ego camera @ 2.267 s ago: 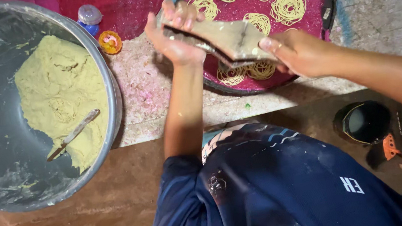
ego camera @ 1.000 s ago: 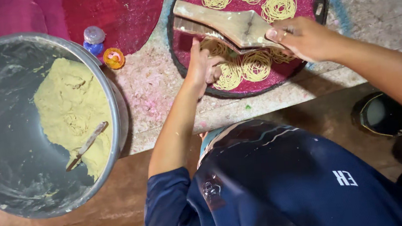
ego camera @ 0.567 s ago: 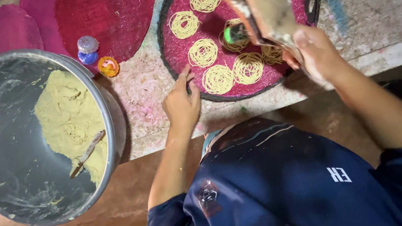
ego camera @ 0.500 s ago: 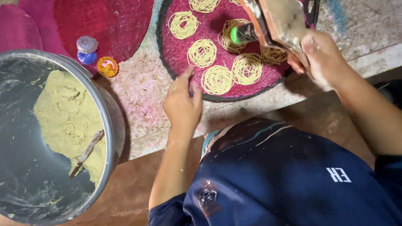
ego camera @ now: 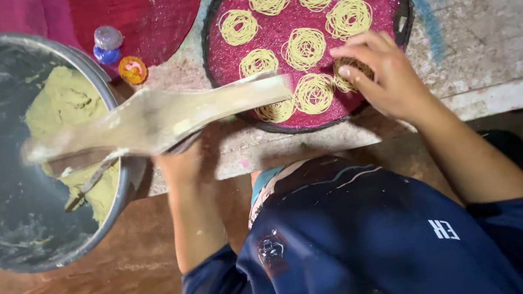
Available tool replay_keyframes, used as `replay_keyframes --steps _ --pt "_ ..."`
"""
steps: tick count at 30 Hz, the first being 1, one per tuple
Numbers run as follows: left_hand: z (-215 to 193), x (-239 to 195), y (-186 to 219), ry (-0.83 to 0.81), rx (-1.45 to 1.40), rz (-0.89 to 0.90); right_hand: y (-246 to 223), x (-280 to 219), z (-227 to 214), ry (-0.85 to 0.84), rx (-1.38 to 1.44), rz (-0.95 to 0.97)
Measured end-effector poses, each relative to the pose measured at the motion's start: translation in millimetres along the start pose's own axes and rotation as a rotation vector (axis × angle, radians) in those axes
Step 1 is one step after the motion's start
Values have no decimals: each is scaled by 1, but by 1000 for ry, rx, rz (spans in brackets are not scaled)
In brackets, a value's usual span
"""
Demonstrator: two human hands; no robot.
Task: The person uses a manual dough press to extrude dough into spiral noodle shapes onto a pink mat. They repeatedly load dough into the press, extrude spirals, and move the mat to a drying rack.
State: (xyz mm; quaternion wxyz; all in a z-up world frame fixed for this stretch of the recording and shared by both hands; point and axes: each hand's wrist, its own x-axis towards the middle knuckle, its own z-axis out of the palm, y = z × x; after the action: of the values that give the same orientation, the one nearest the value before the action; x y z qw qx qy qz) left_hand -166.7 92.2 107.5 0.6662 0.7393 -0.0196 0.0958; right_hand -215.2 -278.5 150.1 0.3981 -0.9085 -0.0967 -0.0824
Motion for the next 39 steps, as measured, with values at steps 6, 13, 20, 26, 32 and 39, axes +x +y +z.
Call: replay_keyframes --steps 6,13,20,26,32,39 --pt "-94 -46 7 446 -46 46 62 -54 24 250 -33 142" --pt "-123 -83 56 456 294 -302 169 -78 17 580 179 297" --pt "-64 -49 -18 -452 592 -319 176 -54 34 687 179 291" --pt "-64 -7 -135 -697 774 -500 144 -56 53 524 -293 379" --pt "-74 19 -149 -770 883 -400 140 -42 65 484 -608 340" --pt "-68 25 -58 -519 1025 -58 148 -6 66 514 -637 469"
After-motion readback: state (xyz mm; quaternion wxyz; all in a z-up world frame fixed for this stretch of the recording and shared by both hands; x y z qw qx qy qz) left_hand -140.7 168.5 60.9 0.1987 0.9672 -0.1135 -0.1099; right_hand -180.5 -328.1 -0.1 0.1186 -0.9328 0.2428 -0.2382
